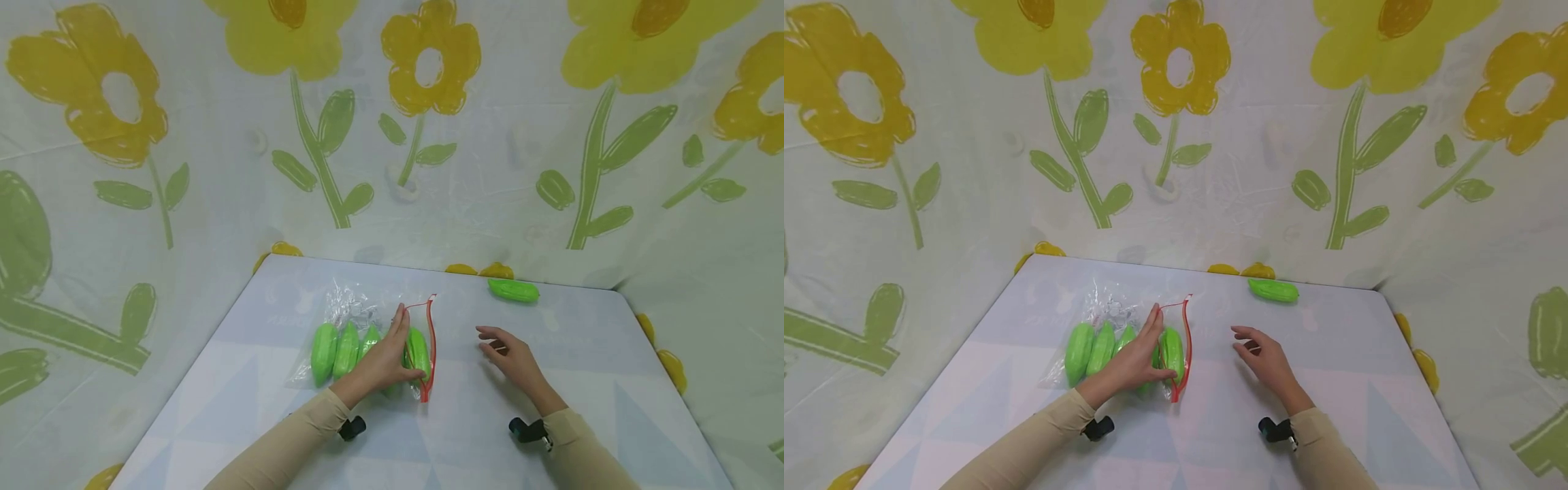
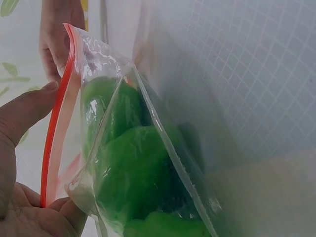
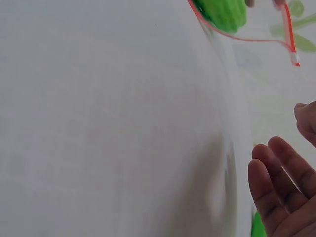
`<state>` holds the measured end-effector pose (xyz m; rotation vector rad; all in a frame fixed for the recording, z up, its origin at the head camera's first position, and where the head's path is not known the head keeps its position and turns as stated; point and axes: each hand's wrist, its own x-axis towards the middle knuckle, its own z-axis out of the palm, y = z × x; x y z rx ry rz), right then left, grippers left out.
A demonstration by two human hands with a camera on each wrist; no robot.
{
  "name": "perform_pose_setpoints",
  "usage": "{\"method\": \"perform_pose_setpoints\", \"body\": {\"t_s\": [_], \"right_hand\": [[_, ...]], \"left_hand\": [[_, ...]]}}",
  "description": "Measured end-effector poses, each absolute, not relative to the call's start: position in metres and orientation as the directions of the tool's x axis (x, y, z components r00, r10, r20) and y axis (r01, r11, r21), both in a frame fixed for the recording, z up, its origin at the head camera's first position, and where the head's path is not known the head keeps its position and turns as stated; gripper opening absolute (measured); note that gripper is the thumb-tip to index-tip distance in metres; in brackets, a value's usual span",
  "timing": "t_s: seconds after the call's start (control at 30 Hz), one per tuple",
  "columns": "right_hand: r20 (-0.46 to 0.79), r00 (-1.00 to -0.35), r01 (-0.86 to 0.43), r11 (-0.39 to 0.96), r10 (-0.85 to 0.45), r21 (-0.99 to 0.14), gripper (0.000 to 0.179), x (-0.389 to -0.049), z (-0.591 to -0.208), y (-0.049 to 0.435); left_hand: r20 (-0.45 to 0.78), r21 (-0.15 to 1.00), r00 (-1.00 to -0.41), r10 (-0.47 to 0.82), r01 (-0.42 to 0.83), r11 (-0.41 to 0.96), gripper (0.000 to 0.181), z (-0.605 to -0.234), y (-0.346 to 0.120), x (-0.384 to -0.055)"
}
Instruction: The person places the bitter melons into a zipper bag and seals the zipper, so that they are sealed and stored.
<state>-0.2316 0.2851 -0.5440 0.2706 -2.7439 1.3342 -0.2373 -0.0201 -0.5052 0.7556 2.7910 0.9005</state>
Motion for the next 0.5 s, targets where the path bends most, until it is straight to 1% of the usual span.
{"method": "perform_pose_setpoints", "body": {"t_s": [0.27, 0.5], "right_hand": [[0.17, -0.982, -0.182, 0.647, -0.082, -0.74, 0.038, -0.246, -0.539, 0.303], [0.165, -0.986, -0.138, 0.67, -0.024, -0.73, 0.038, -0.261, -0.535, 0.321]], "left_hand": [[0.042, 0.565, -0.875, 0.483, 0.42, 0.71, 0.129, -0.506, -0.02, -0.238], [0.039, 0.575, -0.876, 0.48, 0.413, 0.707, 0.129, -0.506, -0.019, -0.239]]}}
